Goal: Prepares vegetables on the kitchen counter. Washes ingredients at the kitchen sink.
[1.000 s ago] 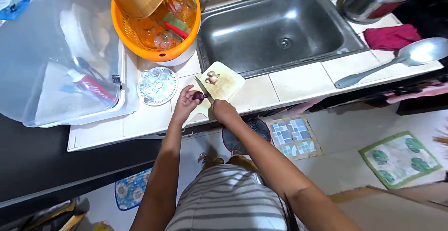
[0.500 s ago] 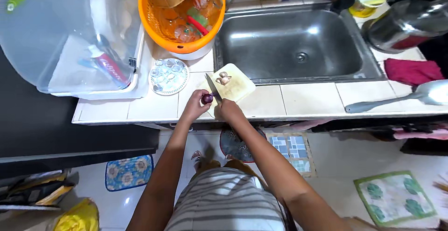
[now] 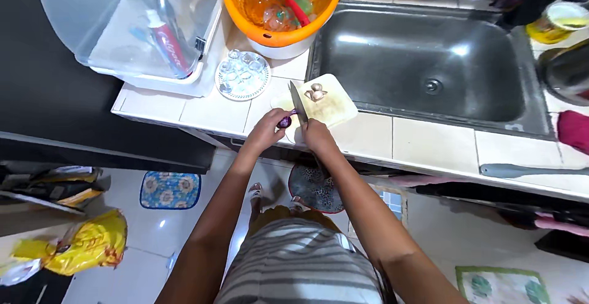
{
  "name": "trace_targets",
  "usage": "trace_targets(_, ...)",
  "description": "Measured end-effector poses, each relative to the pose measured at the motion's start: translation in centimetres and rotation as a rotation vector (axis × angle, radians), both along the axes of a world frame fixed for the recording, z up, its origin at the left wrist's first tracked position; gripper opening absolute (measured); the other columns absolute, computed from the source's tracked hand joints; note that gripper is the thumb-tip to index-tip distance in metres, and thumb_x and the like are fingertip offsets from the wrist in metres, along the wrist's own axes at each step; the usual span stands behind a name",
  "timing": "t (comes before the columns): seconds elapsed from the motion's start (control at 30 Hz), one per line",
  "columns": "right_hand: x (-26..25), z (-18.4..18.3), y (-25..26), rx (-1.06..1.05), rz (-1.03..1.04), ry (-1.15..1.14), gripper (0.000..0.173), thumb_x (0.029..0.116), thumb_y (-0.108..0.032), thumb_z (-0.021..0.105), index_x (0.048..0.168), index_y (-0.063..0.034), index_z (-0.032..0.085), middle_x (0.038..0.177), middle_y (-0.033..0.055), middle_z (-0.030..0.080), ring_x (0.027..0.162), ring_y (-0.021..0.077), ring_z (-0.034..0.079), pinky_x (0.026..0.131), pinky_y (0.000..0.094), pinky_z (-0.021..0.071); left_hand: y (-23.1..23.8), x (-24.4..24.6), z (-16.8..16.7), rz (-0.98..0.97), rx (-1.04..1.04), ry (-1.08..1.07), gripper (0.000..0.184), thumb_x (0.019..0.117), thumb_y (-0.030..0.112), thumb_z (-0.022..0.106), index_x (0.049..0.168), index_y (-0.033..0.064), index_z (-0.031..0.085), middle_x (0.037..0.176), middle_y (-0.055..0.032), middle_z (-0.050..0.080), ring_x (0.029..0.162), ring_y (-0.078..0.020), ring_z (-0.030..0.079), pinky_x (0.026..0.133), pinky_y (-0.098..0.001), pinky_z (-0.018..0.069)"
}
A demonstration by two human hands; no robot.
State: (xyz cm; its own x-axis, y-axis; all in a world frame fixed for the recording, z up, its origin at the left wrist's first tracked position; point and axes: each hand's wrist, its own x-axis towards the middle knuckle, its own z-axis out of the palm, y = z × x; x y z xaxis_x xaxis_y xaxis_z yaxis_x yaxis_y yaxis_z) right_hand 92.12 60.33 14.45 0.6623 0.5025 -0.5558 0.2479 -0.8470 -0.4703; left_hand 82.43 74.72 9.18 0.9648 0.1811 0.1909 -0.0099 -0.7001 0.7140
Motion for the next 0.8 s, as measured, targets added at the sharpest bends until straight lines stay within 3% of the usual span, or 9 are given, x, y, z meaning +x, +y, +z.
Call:
trace_targets(0.13,0.3,-0.5,-0.3,0.019,-0.016,0.019,0.042,0.1129,-0.024,0.03,0.123,0.007,0.058,0.114,0.0288,0.064,0.104,0.0411,0.066,0.088,0.0573,0.0513,-0.3,-0.3,0.0,0.037,0.065,0.002,0.037,0.0868,-0.007,0.067,0.124,-0.0041,0.068,0.127,-0.0257,0.065,0.12,-0.0446,0.061,0.104,-0.0549,0.0474)
trace_targets(0.2,0.2,-0.5,-0.3,0.032,-0.028,0.019,0.042,0.1128,-0.023,0.029,0.123,0.0069,0.057,0.111,0.0286,0.064,0.098,0.0403,0.067,0.084,0.0566,0.0522,-0.4,-0.8,0.5,0.078,0.057,0.049,0.038,0.0893,-0.007,0.066,0.127,-0.0016,0.067,0.132,-0.0252,0.063,0.122,-0.0436,0.06,0.105,-0.0545,0.0471)
trace_targets(0.3,0.0,-0.5,-0.3,0.025,-0.031,0.002,0.041,0.1129,-0.023,0.03,0.12,0.0062,0.057,0.105,0.0265,0.064,0.09,0.0373,0.067,0.08,0.0536,0.0526,-0.7,-1.4,0.7,0.144,0.043,0.047,0.036,0.0918,-0.007,0.064,0.126,0.0011,0.069,0.133,-0.0264,0.06,0.116,-0.0413,0.064,0.099,-0.0514,0.0529)
trace_targets(0.43,0.0,-0.4,-0.3,0.015,-0.02,-0.025,0.04,0.1128,-0.023,0.029,0.118,0.0052,0.058,0.1,0.0237,0.063,0.082,0.033,0.067,0.075,0.0501,0.0531,-0.8,-1.6,0.6,0.148,-0.007,0.022,0.035,0.0923,-0.007,0.064,0.126,0.0004,0.069,0.133,-0.0283,0.058,0.114,-0.0396,0.065,0.097,-0.0466,0.054)
trace_targets(0.57,-0.2,-0.4,-0.2,0.011,-0.021,-0.044,0.04,0.113,-0.022,0.028,0.117,0.0051,0.057,0.097,0.0219,0.063,0.078,0.0304,0.066,0.073,0.0476,0.0529,-0.8,-1.8,-0.6,0.141,-0.08,-0.089,0.028,0.0923,0.004,0.072,0.12,-0.0015,0.071,0.127,-0.0283,0.061,0.11,-0.0344,0.067,0.095,-0.0394,0.0563)
trace_targets(0.8,-0.5,-0.5,-0.1,0.008,-0.028,-0.092,0.04,0.1129,-0.021,0.029,0.118,0.0067,0.057,0.098,0.0233,0.063,0.081,0.0312,0.066,0.075,0.0478,0.0525,-1.1,-1.9,-1.2,0.155,-0.144,-0.154,0.023,0.0942,0.001,0.066,0.116,-0.0026,0.071,0.127,-0.0261,0.062,0.11,-0.0305,0.067,0.095,-0.036,0.0561)
